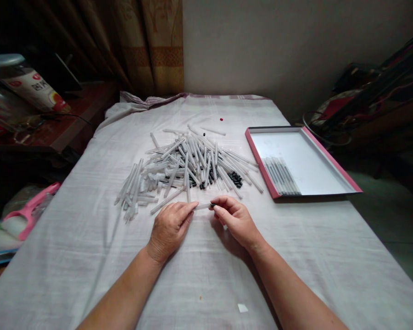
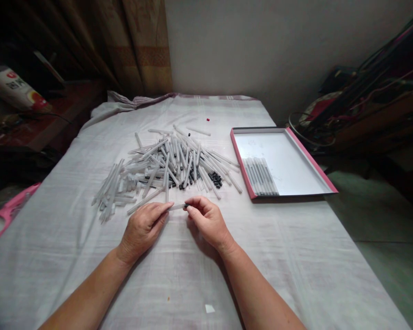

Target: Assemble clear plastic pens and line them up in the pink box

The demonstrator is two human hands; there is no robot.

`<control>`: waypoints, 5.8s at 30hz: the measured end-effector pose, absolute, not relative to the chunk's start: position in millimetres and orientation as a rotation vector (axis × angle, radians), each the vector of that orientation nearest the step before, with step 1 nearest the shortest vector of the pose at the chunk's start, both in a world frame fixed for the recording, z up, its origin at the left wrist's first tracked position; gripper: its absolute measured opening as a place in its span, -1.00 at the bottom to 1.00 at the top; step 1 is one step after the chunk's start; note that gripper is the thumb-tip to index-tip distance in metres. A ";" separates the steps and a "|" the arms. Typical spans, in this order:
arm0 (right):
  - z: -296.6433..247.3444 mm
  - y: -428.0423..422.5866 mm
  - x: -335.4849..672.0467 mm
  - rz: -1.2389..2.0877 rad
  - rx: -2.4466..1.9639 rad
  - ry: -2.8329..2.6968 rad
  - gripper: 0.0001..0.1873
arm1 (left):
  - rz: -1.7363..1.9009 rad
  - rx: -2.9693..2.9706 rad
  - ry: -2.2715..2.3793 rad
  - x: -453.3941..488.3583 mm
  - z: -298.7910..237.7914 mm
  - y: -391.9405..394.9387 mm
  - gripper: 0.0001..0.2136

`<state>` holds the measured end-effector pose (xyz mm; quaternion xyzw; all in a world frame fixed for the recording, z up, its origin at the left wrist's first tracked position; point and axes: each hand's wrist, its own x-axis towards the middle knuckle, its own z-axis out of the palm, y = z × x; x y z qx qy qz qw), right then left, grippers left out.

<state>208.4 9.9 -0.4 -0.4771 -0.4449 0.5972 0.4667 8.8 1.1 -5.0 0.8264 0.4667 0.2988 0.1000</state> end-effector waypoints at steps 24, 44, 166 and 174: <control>-4.7 10.0 221.1 0.764 -1.350 -1.919 -0.53 | 0.793 2.650 1.323 7.8 -2.7 -2.2 -0.70; 1.7 7.2 224.7 0.940 -1.287 -1.810 -0.84 | 0.814 2.574 1.321 7.6 -3.0 -0.3 -0.70; 0.3 0.2 220.3 0.485 -1.350 -2.309 -0.78 | 1.003 2.133 2.086 -33.9 0.4 27.4 -0.90; -6.1 0.1 220.4 0.472 -1.294 -2.233 -0.74 | 1.401 1.102 1.370 -10.6 4.5 21.0 -0.59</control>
